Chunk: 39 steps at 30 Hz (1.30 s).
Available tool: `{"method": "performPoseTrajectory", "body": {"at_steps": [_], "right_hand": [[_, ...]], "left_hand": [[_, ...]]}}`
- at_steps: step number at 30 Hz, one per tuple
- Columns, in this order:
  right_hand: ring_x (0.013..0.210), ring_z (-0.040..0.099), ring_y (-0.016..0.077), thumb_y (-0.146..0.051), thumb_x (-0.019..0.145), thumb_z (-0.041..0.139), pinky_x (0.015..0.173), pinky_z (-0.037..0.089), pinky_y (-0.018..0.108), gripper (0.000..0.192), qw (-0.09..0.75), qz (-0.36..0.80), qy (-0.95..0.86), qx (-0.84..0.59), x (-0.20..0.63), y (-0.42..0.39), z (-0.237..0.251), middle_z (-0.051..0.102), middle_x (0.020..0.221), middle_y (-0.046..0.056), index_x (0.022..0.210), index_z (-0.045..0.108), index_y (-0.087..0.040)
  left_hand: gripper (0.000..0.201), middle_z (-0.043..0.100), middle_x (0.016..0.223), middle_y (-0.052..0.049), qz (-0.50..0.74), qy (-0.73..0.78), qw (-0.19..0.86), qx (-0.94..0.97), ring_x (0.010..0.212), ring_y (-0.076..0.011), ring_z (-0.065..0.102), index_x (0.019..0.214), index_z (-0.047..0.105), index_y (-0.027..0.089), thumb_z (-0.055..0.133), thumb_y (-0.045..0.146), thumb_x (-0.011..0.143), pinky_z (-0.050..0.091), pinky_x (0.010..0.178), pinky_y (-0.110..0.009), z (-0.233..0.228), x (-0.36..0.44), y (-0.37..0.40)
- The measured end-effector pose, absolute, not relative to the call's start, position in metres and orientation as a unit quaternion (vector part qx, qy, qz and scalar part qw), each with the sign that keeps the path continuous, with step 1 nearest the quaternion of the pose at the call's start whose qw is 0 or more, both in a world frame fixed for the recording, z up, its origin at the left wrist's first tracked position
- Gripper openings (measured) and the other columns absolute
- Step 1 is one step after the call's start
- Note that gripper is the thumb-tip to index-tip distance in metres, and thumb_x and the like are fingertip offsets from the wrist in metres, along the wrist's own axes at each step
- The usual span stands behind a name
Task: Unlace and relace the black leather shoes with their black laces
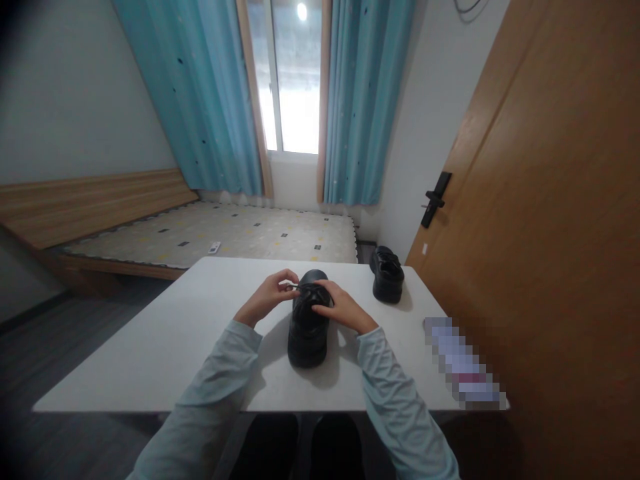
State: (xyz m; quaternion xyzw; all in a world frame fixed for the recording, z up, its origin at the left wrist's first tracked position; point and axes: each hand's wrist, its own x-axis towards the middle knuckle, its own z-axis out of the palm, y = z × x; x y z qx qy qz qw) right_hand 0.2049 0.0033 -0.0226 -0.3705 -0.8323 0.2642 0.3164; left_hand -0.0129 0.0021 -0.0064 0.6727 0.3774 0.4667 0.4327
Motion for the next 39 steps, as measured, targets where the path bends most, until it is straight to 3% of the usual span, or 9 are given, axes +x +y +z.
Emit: {"method": "performPoseTrajectory", "body": {"at_steps": [5, 11, 19, 39], "right_hand": [[0.123, 0.046, 0.026, -0.034, 0.076, 0.066, 0.104, 0.035, 0.045, 0.059, 0.32, 0.265, -0.831, -0.369, 0.205, 0.004, -0.023, 0.049, 0.132, 0.012, 0.13, 0.046, -0.022], [0.123, 0.047, 0.0259, -0.034, 0.076, 0.065, 0.103, 0.037, 0.045, 0.059, 0.317, 0.268, -0.83, -0.371, 0.203, 0.003, -0.02, 0.049, 0.133, 0.012, 0.13, 0.046, -0.022], [0.125, 0.045, 0.025, -0.035, 0.077, 0.065, 0.104, 0.036, 0.044, 0.06, 0.313, 0.274, -0.829, -0.373, 0.202, 0.003, -0.021, 0.048, 0.134, 0.012, 0.131, 0.044, -0.021], [0.125, 0.045, 0.0256, -0.033, 0.076, 0.065, 0.106, 0.032, 0.046, 0.06, 0.322, 0.272, -0.832, -0.361, 0.203, 0.003, -0.021, 0.049, 0.134, 0.011, 0.131, 0.045, -0.023]], "left_hand": [[0.014, 0.063, 0.082, -0.004, 0.413, 0.399, 0.324, 0.752, 0.068, -0.0124, 0.054, 0.08, 0.071, 0.017, 0.071, 0.024, 0.067, 0.045, 0.064, -0.025, -0.012, -0.02, 0.01], [0.006, 0.06, 0.089, -0.003, 0.438, 0.41, 0.199, 0.775, 0.076, -0.013, 0.058, 0.074, 0.073, 0.021, 0.068, 0.018, 0.072, 0.05, 0.069, -0.026, -0.015, -0.02, 0.014], [0.009, 0.054, 0.088, -0.003, 0.474, 0.423, 0.158, 0.756, 0.077, -0.0117, 0.057, 0.08, 0.065, 0.018, 0.057, 0.013, 0.081, 0.052, 0.067, -0.024, -0.015, -0.018, 0.015], [0.008, 0.053, 0.087, -0.003, 0.483, 0.478, 0.083, 0.728, 0.077, -0.0149, 0.056, 0.08, 0.054, 0.018, 0.049, 0.013, 0.085, 0.047, 0.075, -0.029, -0.016, -0.018, 0.017]]}}
